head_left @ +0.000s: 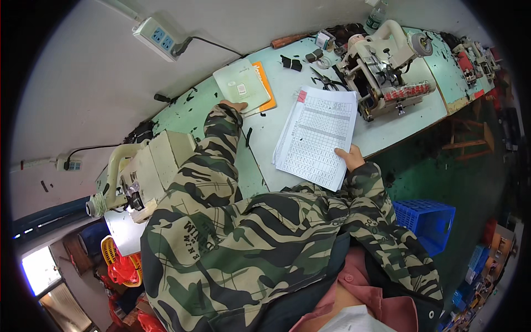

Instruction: Checking instructions in a notebook and then assembling small manufacturing components at a workstation.

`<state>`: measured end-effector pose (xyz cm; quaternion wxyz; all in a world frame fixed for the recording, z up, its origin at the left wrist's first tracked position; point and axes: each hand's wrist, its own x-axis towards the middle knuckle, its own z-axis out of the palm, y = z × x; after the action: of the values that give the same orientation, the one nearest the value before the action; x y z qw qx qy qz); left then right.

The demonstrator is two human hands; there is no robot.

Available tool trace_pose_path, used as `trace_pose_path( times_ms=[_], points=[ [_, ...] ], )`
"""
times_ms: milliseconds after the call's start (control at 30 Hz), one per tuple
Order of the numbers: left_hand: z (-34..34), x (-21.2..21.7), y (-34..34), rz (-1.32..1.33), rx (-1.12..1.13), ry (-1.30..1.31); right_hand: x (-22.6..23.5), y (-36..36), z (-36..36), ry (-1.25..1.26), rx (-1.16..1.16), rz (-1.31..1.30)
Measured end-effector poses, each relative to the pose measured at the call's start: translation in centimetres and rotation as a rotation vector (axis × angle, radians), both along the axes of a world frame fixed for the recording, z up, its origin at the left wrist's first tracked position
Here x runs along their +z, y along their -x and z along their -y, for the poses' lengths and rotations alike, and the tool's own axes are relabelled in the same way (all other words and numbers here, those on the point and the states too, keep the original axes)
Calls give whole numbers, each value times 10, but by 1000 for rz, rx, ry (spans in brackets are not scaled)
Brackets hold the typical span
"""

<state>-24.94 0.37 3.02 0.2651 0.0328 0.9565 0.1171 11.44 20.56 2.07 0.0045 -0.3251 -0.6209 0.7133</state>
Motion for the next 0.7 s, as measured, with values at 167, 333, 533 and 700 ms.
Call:
trace_pose_path(
  times_ms=[167, 333, 533, 700],
  points=[
    [37, -28, 8, 105, 91, -483, 25, 20, -4, 207, -126, -18],
    [77, -52, -39, -66, 180, -787, 122, 57, -3, 127, -179, -120],
    [145, -53, -155, 289, 319, -817, 206, 165, 24, 438, -40, -617],
    [206, 1, -247, 321, 298, -779, 150, 211, 78, 55, 179, -472]
  ],
)
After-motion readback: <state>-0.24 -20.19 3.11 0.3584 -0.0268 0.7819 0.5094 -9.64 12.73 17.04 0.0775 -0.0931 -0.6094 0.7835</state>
